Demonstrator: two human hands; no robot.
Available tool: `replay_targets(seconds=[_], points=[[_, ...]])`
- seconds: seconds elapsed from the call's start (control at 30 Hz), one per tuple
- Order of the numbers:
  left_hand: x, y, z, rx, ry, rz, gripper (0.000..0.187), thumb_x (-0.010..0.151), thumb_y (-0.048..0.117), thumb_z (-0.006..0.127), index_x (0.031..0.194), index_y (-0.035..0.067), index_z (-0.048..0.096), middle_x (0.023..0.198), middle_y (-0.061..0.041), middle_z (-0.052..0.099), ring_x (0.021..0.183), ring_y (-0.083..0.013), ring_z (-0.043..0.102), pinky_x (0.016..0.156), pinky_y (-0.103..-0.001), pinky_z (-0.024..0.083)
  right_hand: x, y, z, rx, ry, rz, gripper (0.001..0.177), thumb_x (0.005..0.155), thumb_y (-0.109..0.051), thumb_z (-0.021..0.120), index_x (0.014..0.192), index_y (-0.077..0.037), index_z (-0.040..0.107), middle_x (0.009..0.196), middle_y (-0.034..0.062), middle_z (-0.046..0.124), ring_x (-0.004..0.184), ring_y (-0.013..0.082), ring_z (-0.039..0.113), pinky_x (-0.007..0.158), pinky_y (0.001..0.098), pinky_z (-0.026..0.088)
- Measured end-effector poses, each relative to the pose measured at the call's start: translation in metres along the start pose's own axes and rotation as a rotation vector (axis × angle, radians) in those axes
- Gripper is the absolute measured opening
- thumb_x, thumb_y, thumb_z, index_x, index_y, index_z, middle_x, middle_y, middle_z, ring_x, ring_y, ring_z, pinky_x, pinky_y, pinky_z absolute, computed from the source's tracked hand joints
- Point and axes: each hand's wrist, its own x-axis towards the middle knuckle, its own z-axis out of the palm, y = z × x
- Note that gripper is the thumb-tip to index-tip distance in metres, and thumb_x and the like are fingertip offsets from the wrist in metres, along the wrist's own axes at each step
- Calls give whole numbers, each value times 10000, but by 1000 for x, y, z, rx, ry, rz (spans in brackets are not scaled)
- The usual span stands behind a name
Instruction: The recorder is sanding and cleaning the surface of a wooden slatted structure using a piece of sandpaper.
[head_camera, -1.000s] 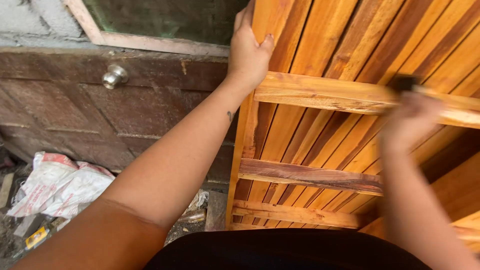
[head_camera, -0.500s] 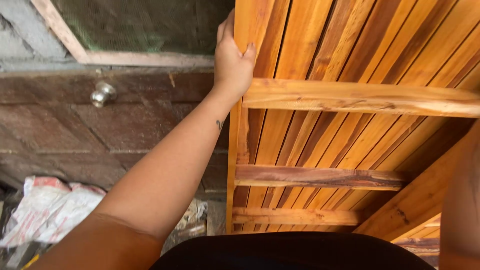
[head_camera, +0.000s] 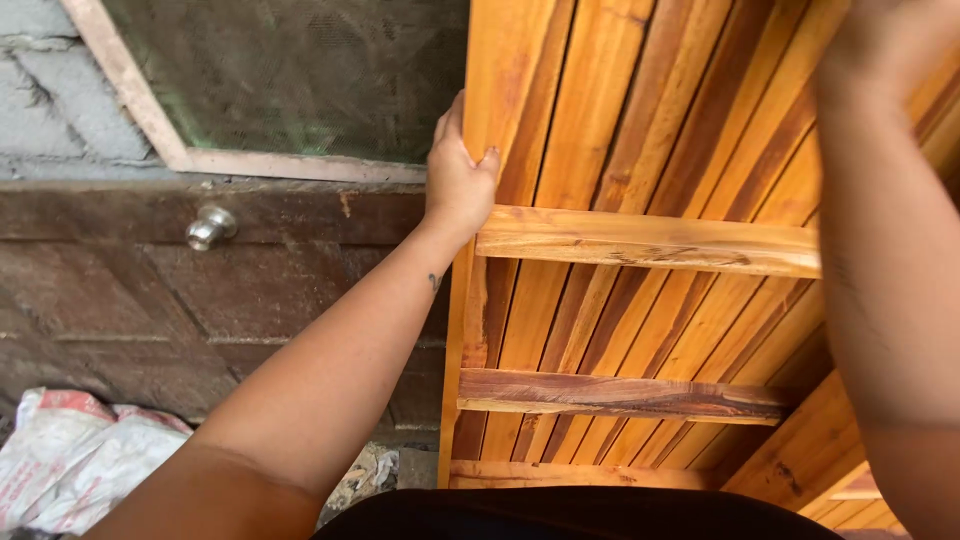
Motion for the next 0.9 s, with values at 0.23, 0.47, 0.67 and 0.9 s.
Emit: replay_targets(seconds=[0.23, 0.47, 0.67, 0.9], points=[[1, -3, 2, -26, -10, 67, 647, 954, -12, 585, 1557, 60, 363, 1505, -142, 480, 1352, -302, 573, 1142, -367, 488, -45, -120, 14, 79, 57, -215, 169, 972, 136, 621, 1019, -4, 702, 917, 152, 684, 827, 282, 653, 725, 380, 519], [-2, -2, 0, 1, -10, 47, 651, 953, 11, 601, 1554, 65, 357, 1487, -140, 490, 1335, -300, 584, 1129, -356, 492, -84, -219, 19, 122, -174, -279, 270, 948, 151, 633, 1107, -14, 776, 1110, 223, 716, 1052, 411, 669, 895, 480, 520], [-2, 2, 0, 22, -8, 86, 671, 945, -11, 587, 1566, 81, 350, 1473, -162, 453, 1327, -305, 551, 1151, -385, 432, -99, -187, -1, 155, -447, -348, 457, 992, 189, 578, 1290, -110, 756, 1431, 130, 650, 1409, 365, 526, 1198, 521, 367], [-1, 1, -5, -41, -19, 84, 630, 963, -10, 578, 1555, 63, 375, 1450, -159, 478, 1347, -307, 550, 1133, -382, 462, -87, -182, 9, 267, -345, -387, 397, 1034, 146, 619, 1234, -166, 763, 1342, 52, 704, 1327, 257, 642, 1143, 434, 472]])
